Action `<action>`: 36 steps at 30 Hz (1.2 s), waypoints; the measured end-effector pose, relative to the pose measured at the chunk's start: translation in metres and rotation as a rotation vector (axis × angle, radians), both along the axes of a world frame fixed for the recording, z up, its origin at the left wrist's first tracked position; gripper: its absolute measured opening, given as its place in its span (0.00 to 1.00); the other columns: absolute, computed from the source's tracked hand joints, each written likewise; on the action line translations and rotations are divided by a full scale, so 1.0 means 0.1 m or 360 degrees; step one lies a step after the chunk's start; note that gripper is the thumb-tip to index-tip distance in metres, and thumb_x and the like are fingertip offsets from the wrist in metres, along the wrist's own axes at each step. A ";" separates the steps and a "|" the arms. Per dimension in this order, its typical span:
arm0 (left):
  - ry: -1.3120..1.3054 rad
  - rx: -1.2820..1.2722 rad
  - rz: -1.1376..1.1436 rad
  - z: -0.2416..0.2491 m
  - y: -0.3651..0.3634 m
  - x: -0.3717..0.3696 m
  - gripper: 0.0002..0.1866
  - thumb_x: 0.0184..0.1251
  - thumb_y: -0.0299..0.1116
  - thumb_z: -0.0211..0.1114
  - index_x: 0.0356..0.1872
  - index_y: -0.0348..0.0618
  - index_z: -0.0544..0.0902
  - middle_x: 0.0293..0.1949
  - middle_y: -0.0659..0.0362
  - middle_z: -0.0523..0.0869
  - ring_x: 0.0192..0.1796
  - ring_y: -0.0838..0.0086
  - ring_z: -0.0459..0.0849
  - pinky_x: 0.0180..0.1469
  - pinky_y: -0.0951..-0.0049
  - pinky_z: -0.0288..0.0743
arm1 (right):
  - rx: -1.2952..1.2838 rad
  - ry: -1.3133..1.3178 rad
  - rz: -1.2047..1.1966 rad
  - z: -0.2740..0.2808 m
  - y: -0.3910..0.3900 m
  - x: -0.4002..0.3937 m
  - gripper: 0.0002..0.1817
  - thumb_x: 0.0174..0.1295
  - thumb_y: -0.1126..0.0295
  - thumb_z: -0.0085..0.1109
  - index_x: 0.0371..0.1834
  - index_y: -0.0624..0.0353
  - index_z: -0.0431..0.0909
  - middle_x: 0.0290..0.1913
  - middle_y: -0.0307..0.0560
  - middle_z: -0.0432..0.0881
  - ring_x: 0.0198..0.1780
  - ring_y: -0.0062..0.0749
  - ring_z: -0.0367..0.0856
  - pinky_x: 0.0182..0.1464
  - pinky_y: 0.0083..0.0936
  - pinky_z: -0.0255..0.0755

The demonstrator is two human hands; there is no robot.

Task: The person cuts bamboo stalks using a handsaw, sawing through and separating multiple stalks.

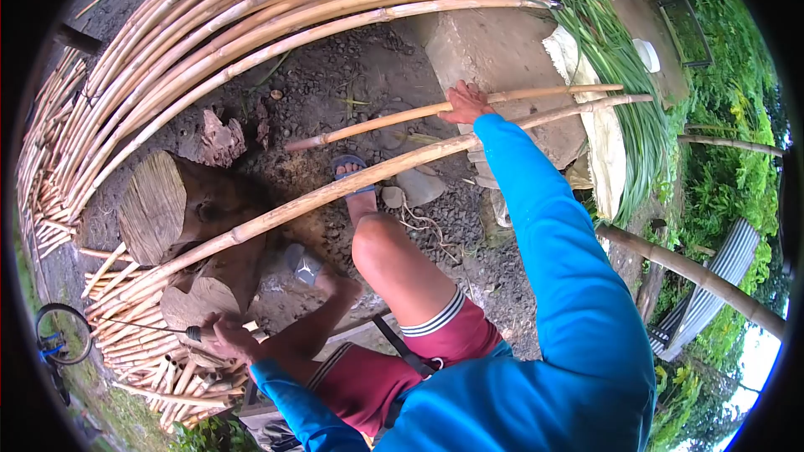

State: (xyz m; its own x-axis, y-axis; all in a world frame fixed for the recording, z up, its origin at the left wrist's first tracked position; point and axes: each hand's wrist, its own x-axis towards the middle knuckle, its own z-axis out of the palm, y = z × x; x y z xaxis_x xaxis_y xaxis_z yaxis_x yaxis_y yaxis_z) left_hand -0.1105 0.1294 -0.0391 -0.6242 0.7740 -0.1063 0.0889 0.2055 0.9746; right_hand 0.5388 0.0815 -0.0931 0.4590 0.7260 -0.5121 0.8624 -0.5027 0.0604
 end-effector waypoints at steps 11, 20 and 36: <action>-0.0018 -0.0004 -0.0146 -0.12 -0.03 -0.18 0.14 0.51 0.32 0.58 0.41 0.40 0.78 0.33 0.60 0.76 0.30 0.72 0.74 0.34 0.72 0.69 | 0.0367 0.1310 0.0320 0.44 -0.29 -0.61 0.38 0.67 0.32 0.43 0.55 0.60 0.78 0.49 0.53 0.77 0.56 0.47 0.73 0.59 0.41 0.65; -0.0114 0.0003 -0.0112 0.01 -0.04 -0.02 0.13 0.51 0.28 0.60 0.39 0.40 0.80 0.29 0.61 0.77 0.27 0.74 0.72 0.29 0.74 0.65 | 0.0169 0.0507 0.0619 0.88 -0.34 -0.79 0.44 0.52 0.23 0.53 0.20 0.63 0.77 0.18 0.58 0.75 0.28 0.55 0.79 0.37 0.50 0.71; -0.0007 0.0080 -0.0257 -0.01 -0.05 -0.04 0.14 0.51 0.30 0.60 0.40 0.36 0.79 0.29 0.58 0.76 0.25 0.76 0.71 0.25 0.77 0.62 | 0.0651 0.0982 0.0991 0.79 0.65 -2.74 0.45 0.58 0.25 0.44 0.21 0.65 0.81 0.25 0.61 0.82 0.31 0.59 0.83 0.39 0.48 0.79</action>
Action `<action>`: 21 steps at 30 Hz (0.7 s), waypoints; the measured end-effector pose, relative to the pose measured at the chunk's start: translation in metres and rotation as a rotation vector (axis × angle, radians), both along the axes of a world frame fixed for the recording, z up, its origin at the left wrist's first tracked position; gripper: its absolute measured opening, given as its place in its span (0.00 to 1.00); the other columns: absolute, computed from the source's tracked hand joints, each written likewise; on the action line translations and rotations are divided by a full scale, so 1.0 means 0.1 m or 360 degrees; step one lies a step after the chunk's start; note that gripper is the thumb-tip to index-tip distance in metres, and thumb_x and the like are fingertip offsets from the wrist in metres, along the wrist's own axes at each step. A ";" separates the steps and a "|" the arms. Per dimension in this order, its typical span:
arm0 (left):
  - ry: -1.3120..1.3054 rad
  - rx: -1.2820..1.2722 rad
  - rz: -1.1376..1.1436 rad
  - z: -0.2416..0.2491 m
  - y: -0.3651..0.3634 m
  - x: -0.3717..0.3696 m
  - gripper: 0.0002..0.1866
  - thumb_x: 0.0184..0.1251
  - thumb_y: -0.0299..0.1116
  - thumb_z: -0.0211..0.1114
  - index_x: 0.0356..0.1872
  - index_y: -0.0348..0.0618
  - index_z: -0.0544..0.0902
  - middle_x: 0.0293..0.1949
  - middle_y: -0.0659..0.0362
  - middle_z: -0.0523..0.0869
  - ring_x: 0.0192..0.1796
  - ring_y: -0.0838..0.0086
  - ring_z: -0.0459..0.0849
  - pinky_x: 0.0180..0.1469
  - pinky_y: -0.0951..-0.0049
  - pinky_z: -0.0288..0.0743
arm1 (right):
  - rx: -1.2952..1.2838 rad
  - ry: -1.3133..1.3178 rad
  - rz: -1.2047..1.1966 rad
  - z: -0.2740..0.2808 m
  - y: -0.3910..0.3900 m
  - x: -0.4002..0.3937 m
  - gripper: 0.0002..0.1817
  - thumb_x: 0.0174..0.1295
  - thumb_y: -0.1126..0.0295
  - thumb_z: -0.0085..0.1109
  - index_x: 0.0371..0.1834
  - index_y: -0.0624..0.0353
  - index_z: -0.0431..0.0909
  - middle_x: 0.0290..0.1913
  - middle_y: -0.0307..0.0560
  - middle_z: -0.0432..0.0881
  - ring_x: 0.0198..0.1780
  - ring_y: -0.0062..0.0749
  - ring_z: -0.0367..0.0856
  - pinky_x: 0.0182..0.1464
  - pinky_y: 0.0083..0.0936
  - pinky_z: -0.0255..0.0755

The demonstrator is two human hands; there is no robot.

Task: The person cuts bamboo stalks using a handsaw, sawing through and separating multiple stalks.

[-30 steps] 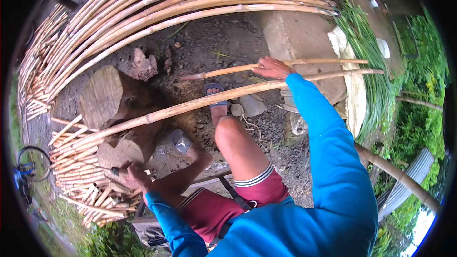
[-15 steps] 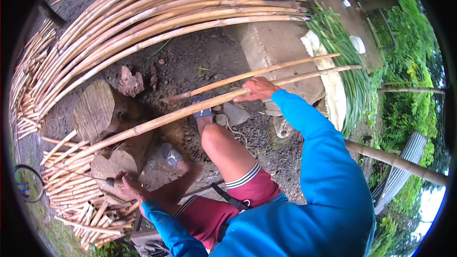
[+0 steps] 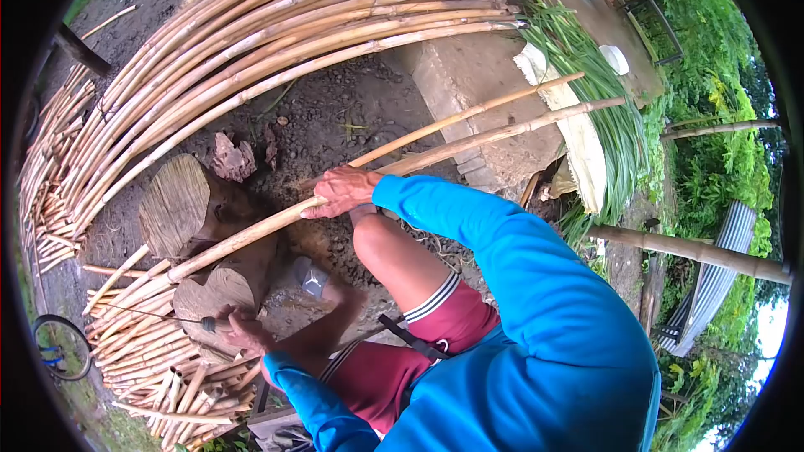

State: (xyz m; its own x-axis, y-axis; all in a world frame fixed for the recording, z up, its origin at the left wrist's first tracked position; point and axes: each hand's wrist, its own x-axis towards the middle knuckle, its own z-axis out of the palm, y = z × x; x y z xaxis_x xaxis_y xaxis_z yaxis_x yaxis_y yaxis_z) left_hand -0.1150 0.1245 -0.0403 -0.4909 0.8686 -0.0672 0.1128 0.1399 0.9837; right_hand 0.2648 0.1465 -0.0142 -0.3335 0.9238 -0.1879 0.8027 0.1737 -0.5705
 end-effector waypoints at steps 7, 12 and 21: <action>0.0026 0.0078 -0.0007 0.11 -0.03 0.07 0.14 0.53 0.32 0.60 0.40 0.37 0.79 0.29 0.59 0.76 0.24 0.76 0.71 0.24 0.76 0.61 | -0.0213 -0.0185 -0.0056 0.10 0.21 -0.02 0.48 0.55 0.21 0.44 0.28 0.66 0.84 0.31 0.63 0.85 0.38 0.57 0.85 0.46 0.45 0.80; -0.0019 0.0064 -0.0021 0.07 -0.03 0.05 0.14 0.53 0.32 0.60 0.41 0.36 0.78 0.29 0.58 0.76 0.23 0.75 0.71 0.23 0.75 0.62 | -0.0236 -0.0316 -0.0109 -0.06 0.26 0.09 0.50 0.51 0.19 0.44 0.29 0.64 0.85 0.31 0.64 0.85 0.40 0.57 0.86 0.48 0.48 0.79; 0.0286 0.0069 -0.0084 -0.08 -0.02 -0.04 0.13 0.52 0.29 0.59 0.40 0.36 0.78 0.30 0.57 0.76 0.27 0.72 0.74 0.30 0.72 0.68 | -0.0232 -0.0329 -0.0140 -0.29 0.21 0.12 0.50 0.52 0.19 0.43 0.26 0.64 0.85 0.30 0.64 0.84 0.38 0.58 0.86 0.47 0.49 0.79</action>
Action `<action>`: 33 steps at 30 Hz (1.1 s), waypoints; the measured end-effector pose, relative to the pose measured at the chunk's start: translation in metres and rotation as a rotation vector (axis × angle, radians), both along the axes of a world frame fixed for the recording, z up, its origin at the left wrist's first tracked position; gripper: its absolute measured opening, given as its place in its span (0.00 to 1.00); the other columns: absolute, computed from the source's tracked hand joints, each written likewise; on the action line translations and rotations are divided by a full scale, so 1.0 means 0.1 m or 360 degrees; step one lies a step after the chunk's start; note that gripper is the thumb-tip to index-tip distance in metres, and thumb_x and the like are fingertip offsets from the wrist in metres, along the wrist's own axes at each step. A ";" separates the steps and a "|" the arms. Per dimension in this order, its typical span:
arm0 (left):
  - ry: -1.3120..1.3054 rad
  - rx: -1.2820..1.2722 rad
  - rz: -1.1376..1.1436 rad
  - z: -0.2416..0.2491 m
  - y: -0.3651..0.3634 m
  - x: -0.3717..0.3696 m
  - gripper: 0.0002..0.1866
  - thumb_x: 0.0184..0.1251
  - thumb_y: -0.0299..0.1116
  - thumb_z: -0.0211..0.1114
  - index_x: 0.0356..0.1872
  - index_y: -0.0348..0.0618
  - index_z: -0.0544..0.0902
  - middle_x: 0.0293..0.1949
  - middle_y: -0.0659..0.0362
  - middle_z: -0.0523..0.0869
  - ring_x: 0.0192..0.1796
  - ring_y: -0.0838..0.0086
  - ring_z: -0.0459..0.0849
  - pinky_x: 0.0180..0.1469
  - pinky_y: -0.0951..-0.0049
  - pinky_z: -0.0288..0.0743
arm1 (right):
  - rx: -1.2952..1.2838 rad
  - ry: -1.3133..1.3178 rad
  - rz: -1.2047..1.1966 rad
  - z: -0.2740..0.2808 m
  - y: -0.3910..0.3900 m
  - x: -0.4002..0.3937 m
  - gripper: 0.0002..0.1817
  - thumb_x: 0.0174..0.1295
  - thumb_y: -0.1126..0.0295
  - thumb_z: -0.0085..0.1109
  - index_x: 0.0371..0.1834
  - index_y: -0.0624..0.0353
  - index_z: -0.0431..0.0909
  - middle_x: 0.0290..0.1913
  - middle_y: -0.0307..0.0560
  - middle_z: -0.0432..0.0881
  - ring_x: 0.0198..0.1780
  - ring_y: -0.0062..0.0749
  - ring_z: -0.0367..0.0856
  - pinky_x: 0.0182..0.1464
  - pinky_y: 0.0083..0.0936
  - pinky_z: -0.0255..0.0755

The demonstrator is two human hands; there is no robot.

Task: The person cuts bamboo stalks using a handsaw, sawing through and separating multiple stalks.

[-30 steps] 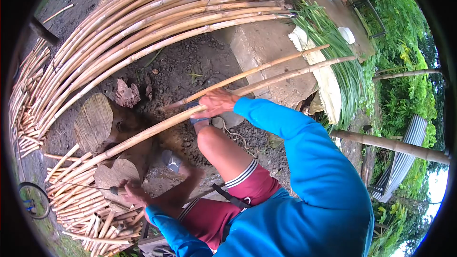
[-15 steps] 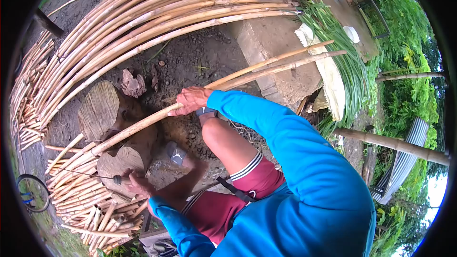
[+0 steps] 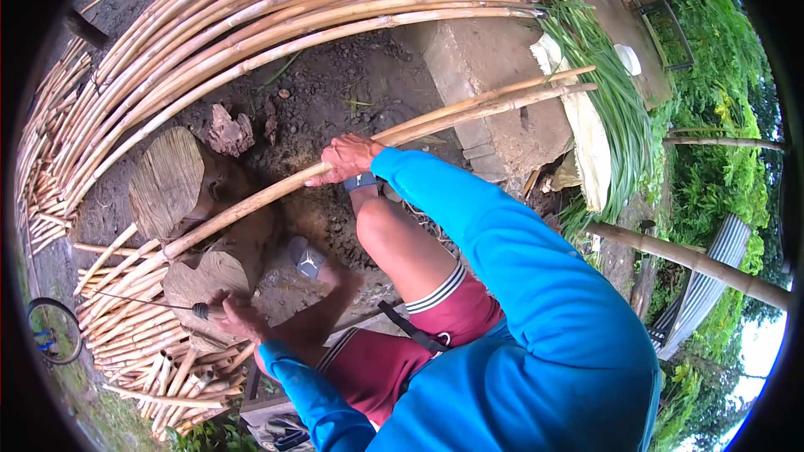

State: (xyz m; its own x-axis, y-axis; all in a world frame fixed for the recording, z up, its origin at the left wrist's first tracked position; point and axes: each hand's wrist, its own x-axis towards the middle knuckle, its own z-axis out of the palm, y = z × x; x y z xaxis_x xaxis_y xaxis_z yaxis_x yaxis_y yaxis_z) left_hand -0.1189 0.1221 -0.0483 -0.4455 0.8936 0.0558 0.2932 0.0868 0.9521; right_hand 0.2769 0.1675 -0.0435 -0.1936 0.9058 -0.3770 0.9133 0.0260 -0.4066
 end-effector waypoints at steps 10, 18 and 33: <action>-0.0445 -0.0126 0.0121 0.03 0.01 -0.02 0.11 0.53 0.27 0.58 0.39 0.37 0.78 0.32 0.59 0.78 0.28 0.75 0.75 0.27 0.76 0.68 | 0.0029 -0.0025 0.0026 -0.03 0.04 -0.01 0.45 0.51 0.22 0.48 0.30 0.60 0.87 0.34 0.64 0.85 0.41 0.59 0.85 0.49 0.51 0.77; -0.0536 -0.0085 0.0138 0.20 0.01 0.10 0.09 0.55 0.25 0.62 0.38 0.37 0.80 0.27 0.61 0.79 0.26 0.78 0.76 0.27 0.78 0.69 | -0.0145 0.1091 -0.0737 -0.40 0.28 0.24 0.39 0.61 0.26 0.44 0.26 0.57 0.78 0.27 0.38 0.72 0.33 0.26 0.72 0.36 0.29 0.70; -0.0345 -0.0055 -0.0037 -0.06 0.01 -0.10 0.11 0.54 0.31 0.65 0.37 0.37 0.84 0.29 0.56 0.85 0.31 0.73 0.82 0.37 0.71 0.76 | 0.0325 0.1176 -0.1173 0.28 -0.45 -0.40 0.20 0.63 0.54 0.63 0.33 0.64 0.79 0.25 0.47 0.78 0.27 0.30 0.76 0.34 0.34 0.72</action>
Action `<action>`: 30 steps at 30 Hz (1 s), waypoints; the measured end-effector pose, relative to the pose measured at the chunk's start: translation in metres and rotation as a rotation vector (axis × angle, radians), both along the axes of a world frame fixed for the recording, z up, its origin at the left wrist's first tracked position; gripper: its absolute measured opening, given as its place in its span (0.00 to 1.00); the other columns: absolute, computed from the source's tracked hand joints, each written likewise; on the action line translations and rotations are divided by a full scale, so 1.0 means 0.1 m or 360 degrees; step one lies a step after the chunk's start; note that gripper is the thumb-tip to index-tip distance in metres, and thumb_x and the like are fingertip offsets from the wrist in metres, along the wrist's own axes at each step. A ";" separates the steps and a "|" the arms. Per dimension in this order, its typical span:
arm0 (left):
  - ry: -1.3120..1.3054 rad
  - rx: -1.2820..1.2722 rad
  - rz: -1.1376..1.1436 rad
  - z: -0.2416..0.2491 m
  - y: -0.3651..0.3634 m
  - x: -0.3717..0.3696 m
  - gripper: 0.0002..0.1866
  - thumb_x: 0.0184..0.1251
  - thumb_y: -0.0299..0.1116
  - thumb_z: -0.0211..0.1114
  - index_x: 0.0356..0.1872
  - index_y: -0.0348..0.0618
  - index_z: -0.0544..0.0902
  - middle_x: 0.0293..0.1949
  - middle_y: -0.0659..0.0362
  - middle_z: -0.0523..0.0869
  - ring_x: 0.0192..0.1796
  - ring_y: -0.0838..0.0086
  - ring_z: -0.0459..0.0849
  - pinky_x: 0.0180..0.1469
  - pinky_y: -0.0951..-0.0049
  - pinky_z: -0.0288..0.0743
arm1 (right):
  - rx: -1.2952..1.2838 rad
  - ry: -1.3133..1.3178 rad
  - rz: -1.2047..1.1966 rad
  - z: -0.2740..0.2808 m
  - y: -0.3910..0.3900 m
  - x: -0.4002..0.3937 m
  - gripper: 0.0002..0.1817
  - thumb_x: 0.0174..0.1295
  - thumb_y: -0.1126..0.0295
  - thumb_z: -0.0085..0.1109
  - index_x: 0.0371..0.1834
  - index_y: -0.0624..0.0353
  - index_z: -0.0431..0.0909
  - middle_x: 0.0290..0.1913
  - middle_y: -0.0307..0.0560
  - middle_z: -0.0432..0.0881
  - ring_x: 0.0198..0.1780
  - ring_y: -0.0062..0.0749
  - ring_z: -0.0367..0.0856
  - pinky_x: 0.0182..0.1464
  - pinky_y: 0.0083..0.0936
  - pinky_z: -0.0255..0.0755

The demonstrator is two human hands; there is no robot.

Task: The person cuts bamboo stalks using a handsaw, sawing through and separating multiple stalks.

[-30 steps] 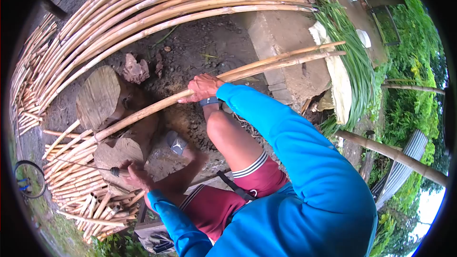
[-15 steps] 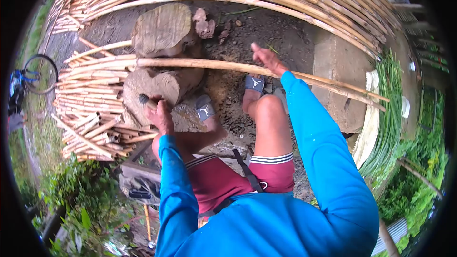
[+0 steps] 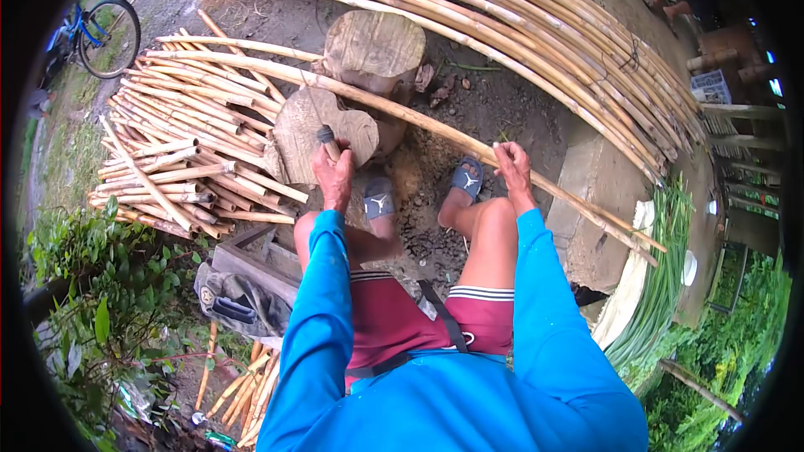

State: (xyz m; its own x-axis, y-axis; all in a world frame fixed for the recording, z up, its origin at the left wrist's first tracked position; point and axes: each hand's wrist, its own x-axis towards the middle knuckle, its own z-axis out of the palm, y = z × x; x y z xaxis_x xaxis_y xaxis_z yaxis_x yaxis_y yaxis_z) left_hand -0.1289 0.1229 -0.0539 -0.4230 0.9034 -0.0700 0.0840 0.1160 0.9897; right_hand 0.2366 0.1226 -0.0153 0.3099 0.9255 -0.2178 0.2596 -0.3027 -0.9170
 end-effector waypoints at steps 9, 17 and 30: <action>0.0271 0.0022 -0.0063 0.26 -0.06 0.05 0.14 0.52 0.34 0.65 0.38 0.38 0.85 0.33 0.46 0.87 0.37 0.54 0.87 0.44 0.58 0.79 | 0.0218 -0.0812 0.0780 -0.16 0.04 -0.21 0.14 0.58 0.60 0.67 0.28 0.62 0.80 0.26 0.51 0.81 0.32 0.38 0.80 0.37 0.33 0.73; 0.0309 0.0009 -0.0095 0.30 -0.06 0.05 0.13 0.53 0.32 0.64 0.39 0.37 0.84 0.29 0.55 0.85 0.32 0.70 0.84 0.39 0.69 0.78 | -0.0129 -0.0725 0.0931 -0.20 0.04 -0.32 0.15 0.59 0.60 0.66 0.28 0.63 0.81 0.25 0.48 0.82 0.30 0.32 0.80 0.35 0.33 0.72; -0.0154 0.0081 -0.0165 -0.03 0.01 -0.02 0.11 0.58 0.28 0.62 0.42 0.37 0.82 0.33 0.59 0.82 0.34 0.74 0.79 0.38 0.73 0.75 | -0.0028 -0.0664 0.1156 -0.42 -0.14 -0.18 0.23 0.58 0.47 0.61 0.30 0.60 0.82 0.28 0.50 0.83 0.33 0.41 0.82 0.38 0.39 0.73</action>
State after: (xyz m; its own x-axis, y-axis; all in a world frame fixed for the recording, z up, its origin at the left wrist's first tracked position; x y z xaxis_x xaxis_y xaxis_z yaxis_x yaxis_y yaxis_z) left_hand -0.1306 0.1237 -0.0571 -0.3205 0.9454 -0.0591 -0.0030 0.0613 0.9981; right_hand 0.2188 0.1088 -0.0572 -0.3036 0.9237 -0.2335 0.7127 0.0575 -0.6992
